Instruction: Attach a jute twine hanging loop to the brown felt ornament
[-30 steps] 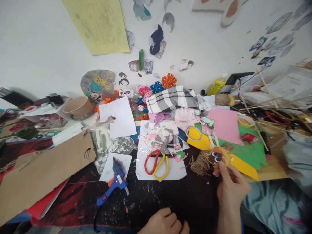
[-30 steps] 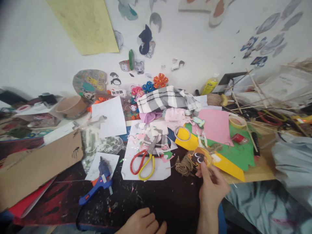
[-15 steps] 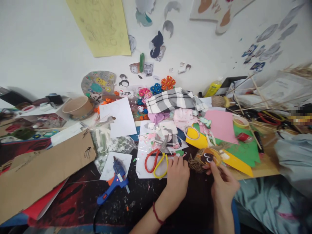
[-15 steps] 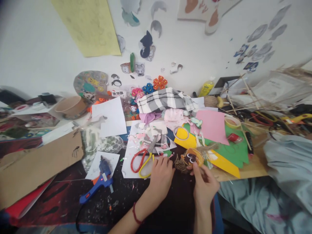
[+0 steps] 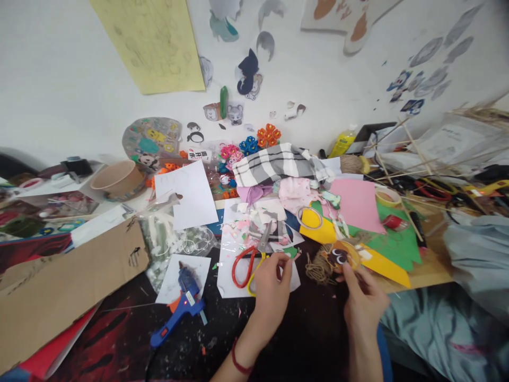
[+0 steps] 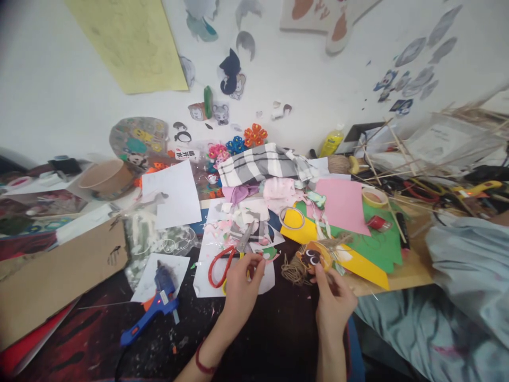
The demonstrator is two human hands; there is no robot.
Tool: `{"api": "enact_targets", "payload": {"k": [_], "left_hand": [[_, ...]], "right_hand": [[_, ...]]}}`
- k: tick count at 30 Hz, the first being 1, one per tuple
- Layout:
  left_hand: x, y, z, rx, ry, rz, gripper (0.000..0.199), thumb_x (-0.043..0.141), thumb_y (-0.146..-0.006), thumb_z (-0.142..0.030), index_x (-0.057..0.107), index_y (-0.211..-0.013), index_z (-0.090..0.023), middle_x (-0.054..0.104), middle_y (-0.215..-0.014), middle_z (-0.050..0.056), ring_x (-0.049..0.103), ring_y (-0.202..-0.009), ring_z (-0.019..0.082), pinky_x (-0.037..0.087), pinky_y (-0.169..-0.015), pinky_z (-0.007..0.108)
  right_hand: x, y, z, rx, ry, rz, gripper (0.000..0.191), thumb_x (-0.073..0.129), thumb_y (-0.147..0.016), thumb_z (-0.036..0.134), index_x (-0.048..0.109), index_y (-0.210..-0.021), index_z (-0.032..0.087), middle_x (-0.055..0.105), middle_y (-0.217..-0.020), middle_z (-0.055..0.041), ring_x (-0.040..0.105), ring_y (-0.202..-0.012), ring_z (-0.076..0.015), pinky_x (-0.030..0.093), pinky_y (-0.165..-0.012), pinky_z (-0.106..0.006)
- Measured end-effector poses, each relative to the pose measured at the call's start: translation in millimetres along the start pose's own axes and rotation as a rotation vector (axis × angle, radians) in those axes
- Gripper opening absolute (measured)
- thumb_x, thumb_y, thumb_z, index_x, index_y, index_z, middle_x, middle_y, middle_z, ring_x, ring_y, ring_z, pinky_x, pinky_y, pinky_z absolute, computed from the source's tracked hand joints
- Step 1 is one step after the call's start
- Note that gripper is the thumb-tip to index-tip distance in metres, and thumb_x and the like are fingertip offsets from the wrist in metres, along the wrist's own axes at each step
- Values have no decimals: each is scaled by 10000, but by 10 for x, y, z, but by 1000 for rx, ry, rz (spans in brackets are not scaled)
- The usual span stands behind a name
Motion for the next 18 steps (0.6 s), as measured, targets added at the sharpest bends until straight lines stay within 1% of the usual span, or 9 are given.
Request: {"api": "enact_targets", "payload": {"k": [4,5,7,9,11,12,14,15,18], "left_hand": [[-126,-21,-9,-75,251,39,206,530,-971,-343,626,-924,-167,640,-592,-5,584,-553,132,418,-534,219],[-161,-31,-21,-82,304,49,220,534,-968,-360,620,-912,-165,638,-586,-5,579,-546,128,420,-524,213],[-241,-68,-56,-85,387,47,233,555,-955,-377,613,-883,-163,642,-606,1,581,-558,123,428,-528,208],[-335,-134,-103,-79,440,10,229,583,-937,-380,611,-869,-163,645,-643,4,596,-599,120,439,-564,208],[-439,-224,-155,-64,474,-37,218,605,-924,-376,615,-877,-164,640,-664,-2,605,-634,118,450,-609,211],[-492,-274,-182,-54,487,-57,216,612,-919,-376,617,-880,-164,636,-668,-6,606,-639,116,451,-621,212],[-597,-370,-230,-34,506,-90,214,620,-914,-377,622,-881,-165,632,-675,-10,602,-638,112,446,-622,212],[-645,-413,-252,-22,514,-107,212,623,-913,-375,623,-881,-166,631,-679,-11,599,-638,111,440,-616,211],[-759,-504,-301,15,527,-154,198,630,-913,-360,631,-882,-164,622,-671,-14,588,-641,111,426,-612,212]], "right_hand": [[58,65,129,-29,-37,-69,306,862,-692,359,751,-862,131,717,-708,-19,599,-596,-140,475,-590,-276],[105,81,179,-27,-48,-56,292,858,-699,353,746,-854,132,713,-691,-18,600,-587,-140,474,-587,-275],[273,99,298,13,-82,65,279,848,-714,354,732,-845,137,690,-636,-5,611,-567,-147,487,-585,-279],[532,89,444,54,-89,233,286,817,-751,378,729,-878,138,690,-643,-11,612,-553,-147,488,-561,-275],[847,52,620,33,-128,371,273,783,-785,401,709,-813,140,669,-633,-6,602,-559,-136,486,-559,-262],[1012,30,707,38,-169,430,273,768,-801,407,701,-814,143,661,-645,-2,605,-570,-130,493,-574,-257],[1324,-6,866,98,-246,534,288,730,-831,437,688,-899,161,698,-792,-24,628,-602,-128,484,-537,-239],[1460,-16,943,100,-270,581,287,712,-845,449,667,-883,168,688,-806,-21,634,-608,-128,468,-510,-227],[1750,0,1133,-11,-238,674,277,642,-906,458,608,-841,192,630,-681,28,582,-519,-98,442,-480,-205]]}}
Point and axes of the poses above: each hand's wrist, its own y-axis away from the middle knuckle, its own x-axis out of the palm, z = x × y, the point moved 2 cm from there along -y, towards the middle knuckle
